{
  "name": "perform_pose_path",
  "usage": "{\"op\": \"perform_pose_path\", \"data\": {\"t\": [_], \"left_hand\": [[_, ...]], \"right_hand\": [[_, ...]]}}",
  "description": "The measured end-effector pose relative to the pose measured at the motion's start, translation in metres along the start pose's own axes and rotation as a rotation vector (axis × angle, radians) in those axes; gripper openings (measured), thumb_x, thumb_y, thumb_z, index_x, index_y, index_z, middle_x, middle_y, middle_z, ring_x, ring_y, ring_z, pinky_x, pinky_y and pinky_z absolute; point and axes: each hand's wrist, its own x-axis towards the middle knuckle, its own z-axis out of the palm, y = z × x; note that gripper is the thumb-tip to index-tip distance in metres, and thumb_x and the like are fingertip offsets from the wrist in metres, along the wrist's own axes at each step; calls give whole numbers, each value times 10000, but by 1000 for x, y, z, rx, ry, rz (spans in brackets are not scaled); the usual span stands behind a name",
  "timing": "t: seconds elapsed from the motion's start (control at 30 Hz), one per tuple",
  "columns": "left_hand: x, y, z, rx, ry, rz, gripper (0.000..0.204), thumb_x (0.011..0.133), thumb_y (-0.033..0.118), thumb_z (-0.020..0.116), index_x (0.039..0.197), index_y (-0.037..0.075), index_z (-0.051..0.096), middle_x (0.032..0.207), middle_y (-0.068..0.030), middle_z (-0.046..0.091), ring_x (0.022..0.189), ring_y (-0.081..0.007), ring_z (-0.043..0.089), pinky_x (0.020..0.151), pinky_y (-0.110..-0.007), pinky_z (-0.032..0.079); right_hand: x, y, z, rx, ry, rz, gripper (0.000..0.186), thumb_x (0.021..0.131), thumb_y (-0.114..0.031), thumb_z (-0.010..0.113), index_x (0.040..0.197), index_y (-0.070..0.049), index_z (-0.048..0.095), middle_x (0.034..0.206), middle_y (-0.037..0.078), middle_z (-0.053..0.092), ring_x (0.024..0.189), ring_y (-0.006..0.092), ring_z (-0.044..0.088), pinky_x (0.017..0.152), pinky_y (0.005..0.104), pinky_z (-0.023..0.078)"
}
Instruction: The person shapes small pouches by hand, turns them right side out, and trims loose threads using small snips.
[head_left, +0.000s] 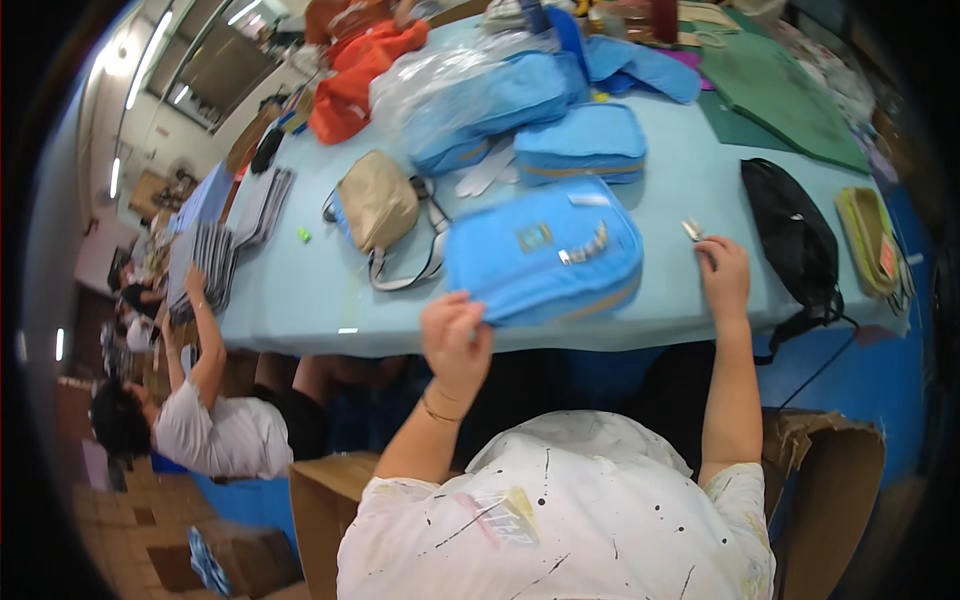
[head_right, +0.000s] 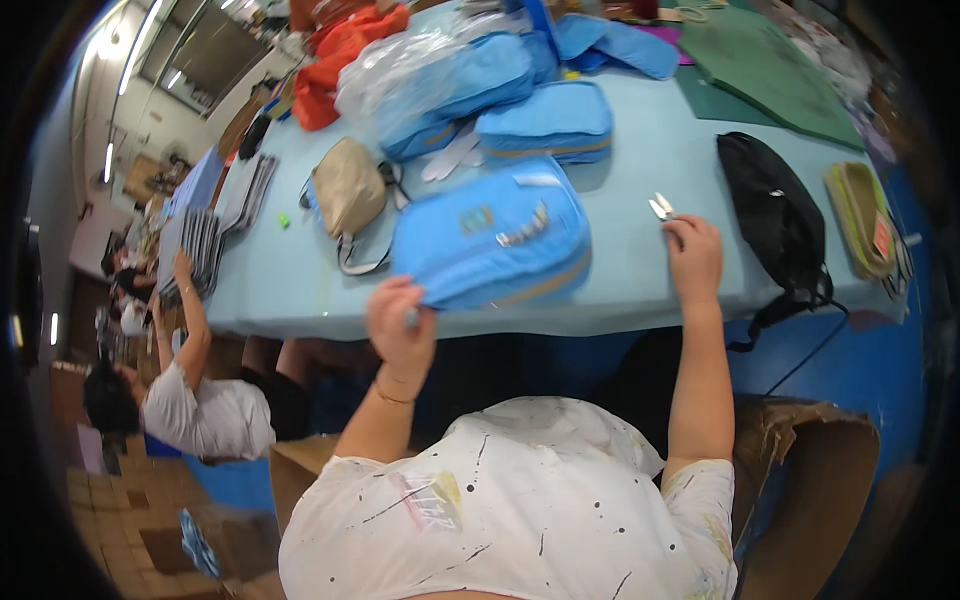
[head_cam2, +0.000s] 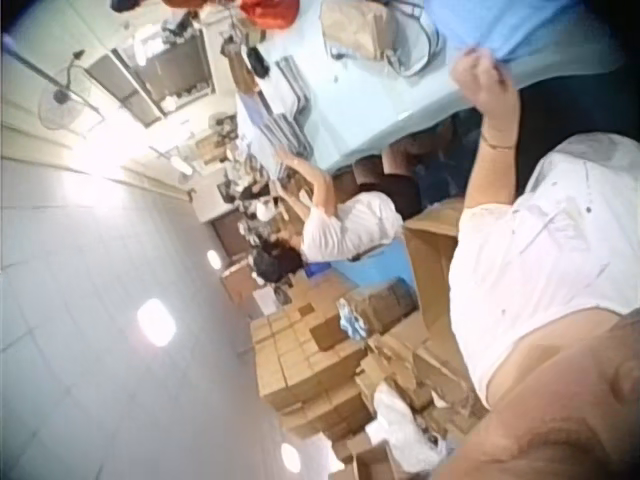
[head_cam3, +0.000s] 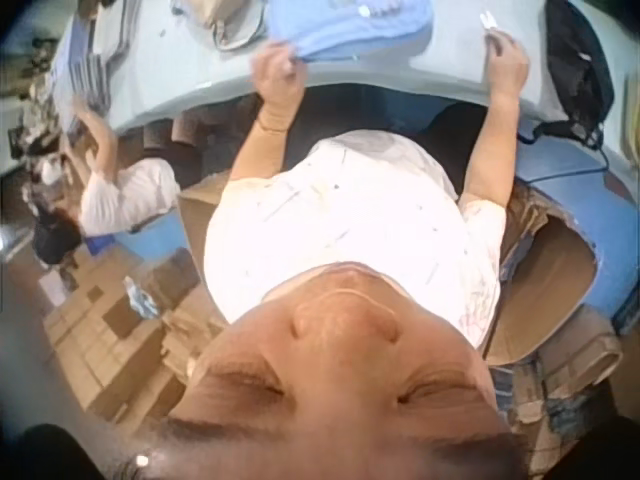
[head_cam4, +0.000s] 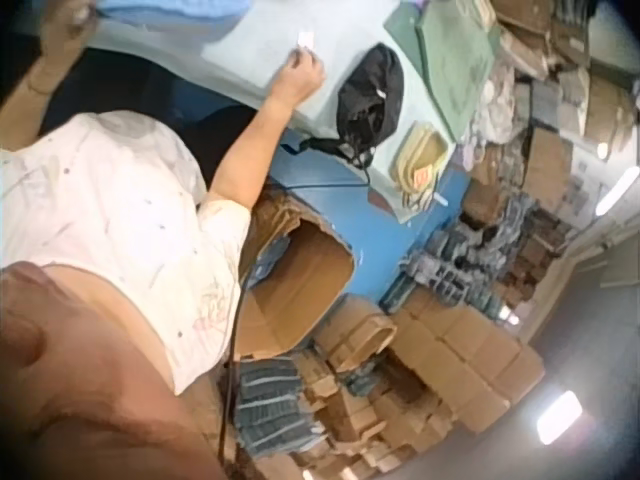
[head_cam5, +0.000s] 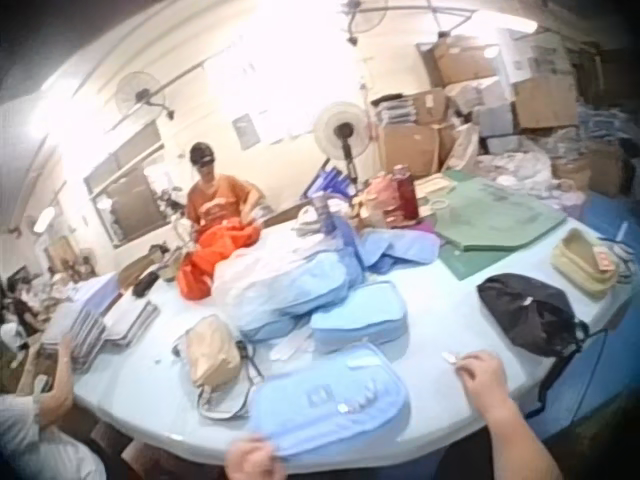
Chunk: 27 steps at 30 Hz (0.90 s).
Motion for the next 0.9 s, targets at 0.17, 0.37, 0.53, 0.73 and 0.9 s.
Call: {"op": "perform_pose_path", "data": {"t": [0.17, 0.37, 0.53, 0.73, 0.9], "left_hand": [[-69, 25, 5, 74, -316, -219, 340, 672, -27, 627, 996, 76, 618, 1017, -88, 574, 1065, -307, 546, 911, -426, 385], [-44, 47, 10, -17, -414, -160, 444, 660, 53, 674, 1098, 78, 610, 1128, -81, 567, 1156, -305, 490, 997, -445, 304], [-32, 56, 37, -93, -377, -41, 407, 670, 100, 736, 1059, 61, 623, 1076, -67, 587, 1077, -272, 531, 893, -389, 397], [-32, 51, 54, -173, -323, 40, 323, 681, 67, 725, 990, 53, 634, 975, -52, 595, 926, -253, 565, 814, -383, 440], [-37, 49, 55, -203, -284, 65, 287, 685, 46, 717, 962, 53, 642, 955, -47, 596, 897, -244, 563, 790, -380, 446]], "right_hand": [[-10, -27, 9, -168, 37, -26, 118, 822, -91, 631, 934, -84, 667, 1079, 71, 616, 969, 278, 568, 822, 366, 458], [-54, -96, 4, 580, -56, 115, 200, 904, -112, 573, 1086, -58, 634, 1115, 92, 594, 1004, 212, 568, 853, 300, 451], [-83, -113, 18, 1048, -204, 381, 280, 967, -124, 504, 1224, -18, 544, 1142, 63, 587, 995, 124, 554, 846, 246, 453], [-108, -106, 20, 1147, -237, 496, 325, 952, -97, 524, 1255, 17, 494, 1156, 79, 579, 1016, 123, 549, 844, 238, 455], [-125, -114, 16, 1124, -260, 525, 368, 950, -112, 528, 1295, -2, 462, 1203, 74, 546, 1019, 121, 543, 836, 246, 449]]}}
